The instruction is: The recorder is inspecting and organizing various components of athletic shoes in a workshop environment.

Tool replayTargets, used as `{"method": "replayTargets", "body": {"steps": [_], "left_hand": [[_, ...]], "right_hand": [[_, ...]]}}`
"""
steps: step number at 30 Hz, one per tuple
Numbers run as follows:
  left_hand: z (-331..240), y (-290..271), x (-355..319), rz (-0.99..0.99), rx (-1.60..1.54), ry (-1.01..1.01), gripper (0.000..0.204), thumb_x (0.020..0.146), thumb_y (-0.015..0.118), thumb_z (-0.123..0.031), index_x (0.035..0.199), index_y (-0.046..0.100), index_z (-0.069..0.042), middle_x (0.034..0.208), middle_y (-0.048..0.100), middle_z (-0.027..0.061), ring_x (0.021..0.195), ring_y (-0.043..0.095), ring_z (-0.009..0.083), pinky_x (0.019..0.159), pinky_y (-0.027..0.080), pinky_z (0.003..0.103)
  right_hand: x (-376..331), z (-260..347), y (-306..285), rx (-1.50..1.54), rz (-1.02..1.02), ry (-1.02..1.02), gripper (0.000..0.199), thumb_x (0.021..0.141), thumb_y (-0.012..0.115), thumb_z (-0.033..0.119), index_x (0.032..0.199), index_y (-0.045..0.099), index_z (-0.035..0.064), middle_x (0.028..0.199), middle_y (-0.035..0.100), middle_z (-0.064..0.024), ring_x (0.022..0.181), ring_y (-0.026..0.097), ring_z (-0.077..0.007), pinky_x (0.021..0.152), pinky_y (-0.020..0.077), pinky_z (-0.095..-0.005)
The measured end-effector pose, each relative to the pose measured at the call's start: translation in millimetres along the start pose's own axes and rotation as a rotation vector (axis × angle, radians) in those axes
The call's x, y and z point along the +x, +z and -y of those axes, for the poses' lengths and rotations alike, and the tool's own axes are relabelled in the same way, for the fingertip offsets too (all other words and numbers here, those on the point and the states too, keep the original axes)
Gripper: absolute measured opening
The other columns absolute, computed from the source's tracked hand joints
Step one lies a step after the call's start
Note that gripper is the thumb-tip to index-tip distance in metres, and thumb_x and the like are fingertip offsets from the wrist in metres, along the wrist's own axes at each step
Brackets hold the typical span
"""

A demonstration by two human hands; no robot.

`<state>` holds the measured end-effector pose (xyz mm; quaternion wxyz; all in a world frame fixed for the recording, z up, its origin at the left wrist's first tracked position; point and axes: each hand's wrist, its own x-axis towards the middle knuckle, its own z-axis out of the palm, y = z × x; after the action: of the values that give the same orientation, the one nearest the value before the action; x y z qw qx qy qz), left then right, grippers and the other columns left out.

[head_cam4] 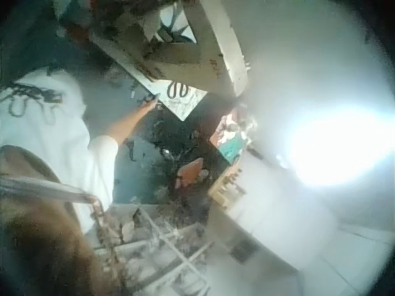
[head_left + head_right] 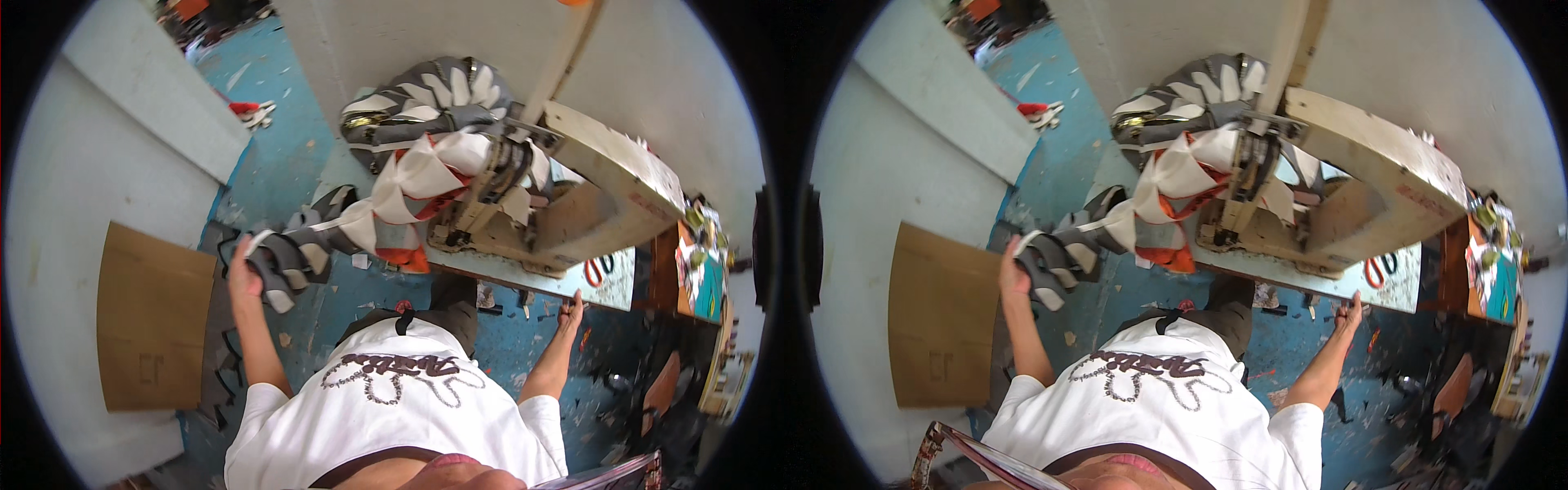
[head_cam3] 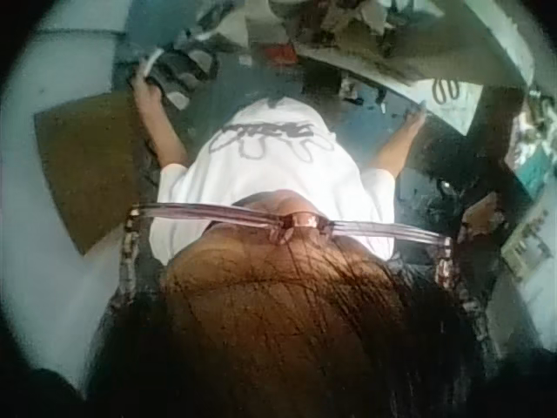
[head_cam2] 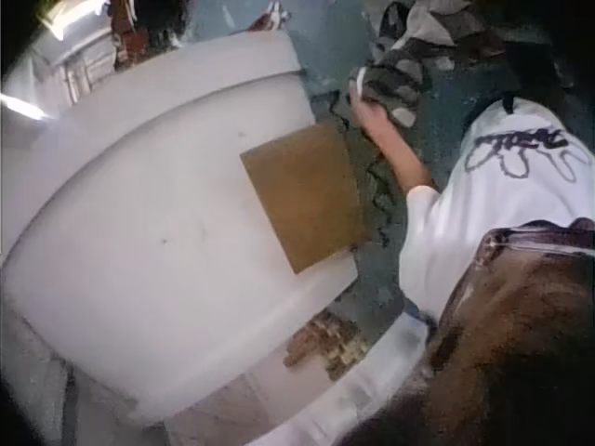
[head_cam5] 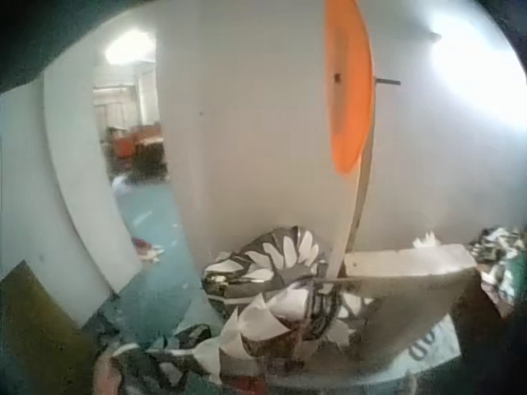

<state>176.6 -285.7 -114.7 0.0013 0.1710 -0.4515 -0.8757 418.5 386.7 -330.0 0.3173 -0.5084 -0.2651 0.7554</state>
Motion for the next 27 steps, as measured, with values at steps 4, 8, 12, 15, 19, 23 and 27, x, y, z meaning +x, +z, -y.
{"method": "replayTargets", "body": {"steps": [4,8,12,15,19,23,27], "left_hand": [[43.9,-7.6,-18.8,-0.149,-0.07,-0.113,0.024,0.07,0.064,-0.012,0.089,0.055,-0.001,0.088,0.057,0.0078,0.081,0.054,0.0187,0.075,0.043,0.031],[61.4,-19.2,-34.7,-0.168,-0.077,-0.208,0.026,0.071,0.064,-0.016,0.089,0.054,0.0,0.089,0.056,0.0091,0.084,0.053,0.0196,0.076,0.042,0.031],[64.4,-18.9,-46.3,-0.22,-0.051,-0.2,0.03,0.071,0.065,-0.019,0.091,0.053,0.0,0.089,0.056,0.0103,0.084,0.053,0.0197,0.076,0.042,0.031],[64.7,-8.8,-54.6,-0.2,-0.086,-0.215,0.033,0.072,0.063,-0.02,0.093,0.052,0.003,0.09,0.056,0.0114,0.085,0.053,0.0204,0.077,0.042,0.031],[69.2,7.6,-69.1,-0.108,-0.181,-0.2,0.03,0.075,0.056,-0.017,0.094,0.052,0.006,0.091,0.056,0.0133,0.086,0.054,0.022,0.079,0.042,0.032],[66.0,22.3,-84.4,-0.005,-0.302,-0.218,0.03,0.075,0.05,-0.015,0.095,0.051,0.007,0.094,0.056,0.0147,0.087,0.054,0.0234,0.081,0.041,0.034],[45.2,41.8,-104.5,0.062,-0.406,-0.061,0.035,0.074,0.049,-0.017,0.098,0.049,0.008,0.098,0.054,0.0163,0.091,0.052,0.0252,0.083,0.04,0.035]], "right_hand": [[6.2,1.5,-6.2,0.132,0.143,0.083,0.018,0.073,0.063,0.021,0.065,0.051,0.0109,0.052,0.046,0.0019,0.037,0.036,-0.0096,0.026,0.0167,-0.0179],[0.4,4.7,-2.9,0.126,0.053,0.04,0.019,0.071,0.065,0.02,0.065,0.049,0.0109,0.052,0.046,0.0016,0.038,0.039,-0.0097,0.026,0.0195,-0.0188],[-45.3,3.6,27.1,-0.1,-0.152,-0.206,0.021,0.068,0.067,0.02,0.069,0.05,0.0072,0.055,0.046,-0.0026,0.037,0.038,-0.0131,0.03,0.0276,-0.0195],[-126.1,-8.5,51.0,-0.985,-0.371,-0.962,0.03,0.074,0.058,0.016,0.091,0.044,-0.0034,0.092,0.049,-0.0137,0.073,0.05,-0.017,0.061,0.0418,-0.0288],[-216.8,-43.7,108.1,-0.632,0.615,-0.414,0.057,0.071,0.06,0.01,0.118,0.03,0.0,0.113,0.04,-0.0173,0.1,0.045,-0.0228,0.073,0.0424,-0.0273],[-193.2,-48.1,203.1,-0.85,0.674,-0.996,0.078,0.069,0.064,0.008,0.128,0.014,0.0045,0.128,0.021,-0.0196,0.119,0.022,-0.021,0.078,0.0408,-0.0284],[-140.1,-41.4,277.4,-0.655,0.75,-0.794,0.073,0.068,0.065,0.013,0.126,0.021,0.0047,0.113,0.038,-0.0153,0.096,0.044,-0.0186,0.064,0.0442,-0.0259]]}}
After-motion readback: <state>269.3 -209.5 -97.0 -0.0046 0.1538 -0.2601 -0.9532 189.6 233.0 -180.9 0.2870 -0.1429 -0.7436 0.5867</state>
